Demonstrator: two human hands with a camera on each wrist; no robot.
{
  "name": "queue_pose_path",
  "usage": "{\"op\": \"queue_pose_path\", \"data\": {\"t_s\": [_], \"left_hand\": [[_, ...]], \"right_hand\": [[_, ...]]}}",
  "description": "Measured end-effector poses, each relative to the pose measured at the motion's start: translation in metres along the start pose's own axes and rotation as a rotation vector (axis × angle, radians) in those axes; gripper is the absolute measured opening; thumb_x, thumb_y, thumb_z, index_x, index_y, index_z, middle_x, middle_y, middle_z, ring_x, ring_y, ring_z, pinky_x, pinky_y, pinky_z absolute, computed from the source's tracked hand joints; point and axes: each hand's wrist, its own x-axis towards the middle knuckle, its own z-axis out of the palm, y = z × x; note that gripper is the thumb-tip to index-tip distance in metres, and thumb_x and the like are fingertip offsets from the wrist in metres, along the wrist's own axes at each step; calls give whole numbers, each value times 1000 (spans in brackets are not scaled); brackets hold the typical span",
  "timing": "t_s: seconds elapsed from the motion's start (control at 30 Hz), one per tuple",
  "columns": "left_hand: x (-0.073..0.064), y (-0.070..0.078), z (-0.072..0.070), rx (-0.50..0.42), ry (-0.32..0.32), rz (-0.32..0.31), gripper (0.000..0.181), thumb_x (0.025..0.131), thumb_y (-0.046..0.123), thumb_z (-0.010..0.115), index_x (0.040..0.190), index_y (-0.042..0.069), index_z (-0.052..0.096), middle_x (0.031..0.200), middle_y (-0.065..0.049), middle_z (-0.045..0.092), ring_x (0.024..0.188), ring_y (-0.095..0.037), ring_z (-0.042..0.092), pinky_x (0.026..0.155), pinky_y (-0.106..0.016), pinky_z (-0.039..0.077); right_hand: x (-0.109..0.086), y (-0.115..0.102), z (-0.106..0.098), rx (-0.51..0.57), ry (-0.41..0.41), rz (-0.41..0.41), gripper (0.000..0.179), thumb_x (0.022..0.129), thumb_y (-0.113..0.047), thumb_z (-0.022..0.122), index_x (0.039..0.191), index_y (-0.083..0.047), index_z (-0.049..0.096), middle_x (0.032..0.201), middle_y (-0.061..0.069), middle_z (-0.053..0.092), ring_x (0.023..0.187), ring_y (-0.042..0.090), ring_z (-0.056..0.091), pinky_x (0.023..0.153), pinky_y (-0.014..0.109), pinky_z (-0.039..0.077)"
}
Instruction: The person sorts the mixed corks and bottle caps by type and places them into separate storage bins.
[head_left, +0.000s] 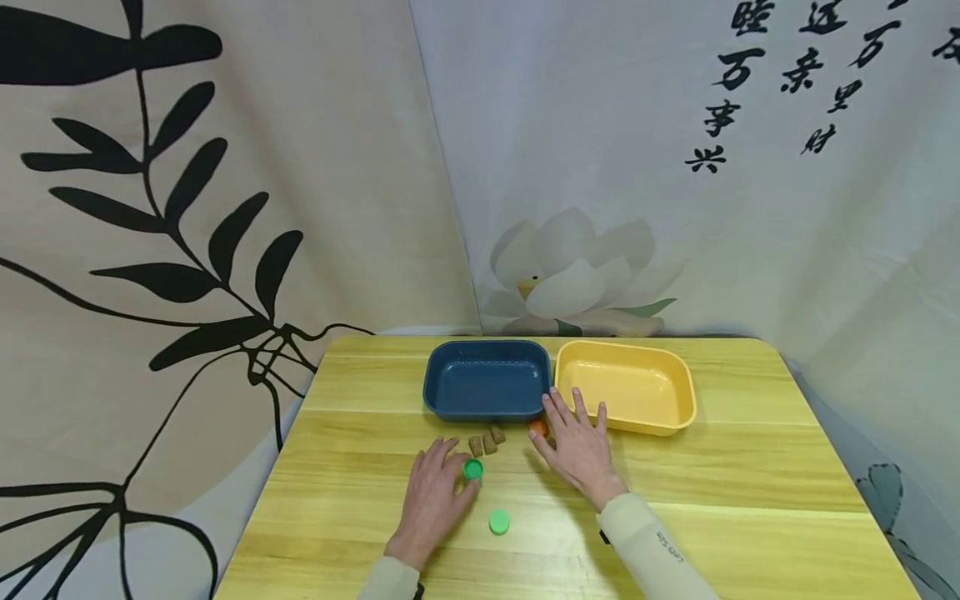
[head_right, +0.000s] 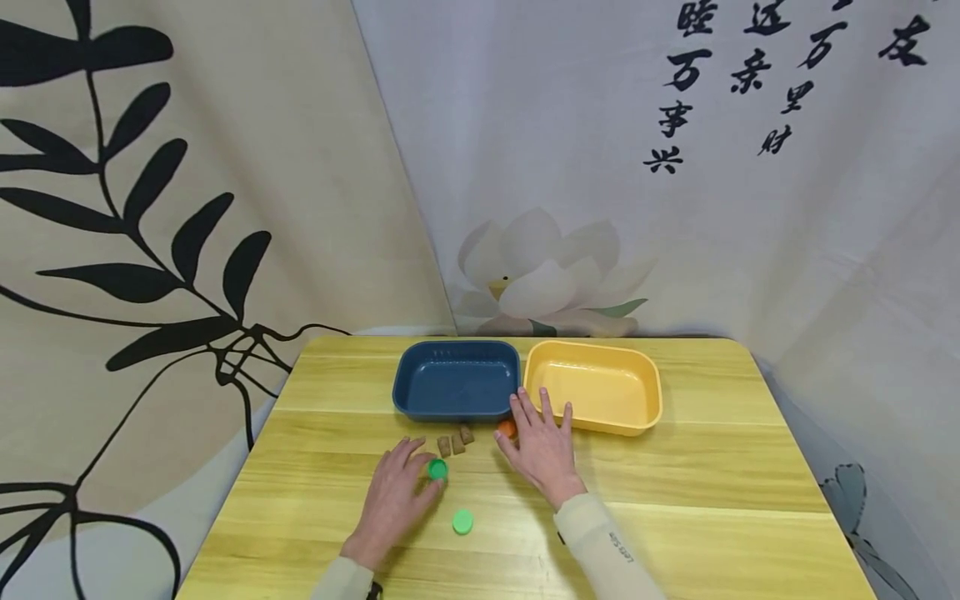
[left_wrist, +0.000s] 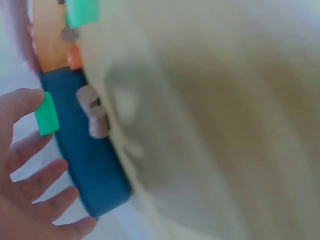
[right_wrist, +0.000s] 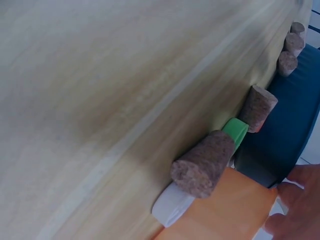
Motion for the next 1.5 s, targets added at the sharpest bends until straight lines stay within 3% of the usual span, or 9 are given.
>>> {"op": "queue_pose_path", "data": {"t_s": [0.3,0.5,0.73,0.93,1.17,1.5], "left_hand": [[37,6,-21,-26,111,22,37,89,31,82,119,9,74,148,-16,55,143,-43,43,112,-68,33],[68,5,-27,-6,95,8,38,93,30,79,126,12,73,152,-15,52,147,-42,39,115,-67,31],[100,0,-23,21,71,9,39,96,32,76,129,13,72,154,-16,49,147,-44,37,114,-69,31],[120,-6,-9,57,2,-16,38,97,34,74,130,15,72,161,-16,41,151,-46,28,114,-74,24],[139,-14,6,136,-104,-74,39,98,37,72,132,19,71,162,-15,40,152,-46,27,114,-73,25],[150,-16,14,197,-179,-135,46,98,41,72,136,16,68,159,-19,42,150,-49,28,116,-72,23]], "right_hand": [[-2,4,0,-4,10,-3,72,105,-59,47,162,-16,38,169,3,28,157,38,15,118,74,3],[-3,4,-1,-6,10,-4,72,105,-58,48,162,-16,37,168,3,29,157,39,15,118,74,4],[-3,3,-1,-19,-5,-6,74,105,-62,42,163,-17,36,169,2,28,157,38,15,118,73,6],[-3,2,1,-16,-15,0,75,105,-64,40,163,-18,34,169,1,26,158,38,13,118,73,4],[-2,2,1,-17,-21,5,76,105,-65,38,164,-18,34,170,1,25,158,37,11,119,72,4],[-2,2,2,-16,0,-3,75,105,-64,40,163,-18,36,169,3,30,157,38,15,119,72,4]]}}
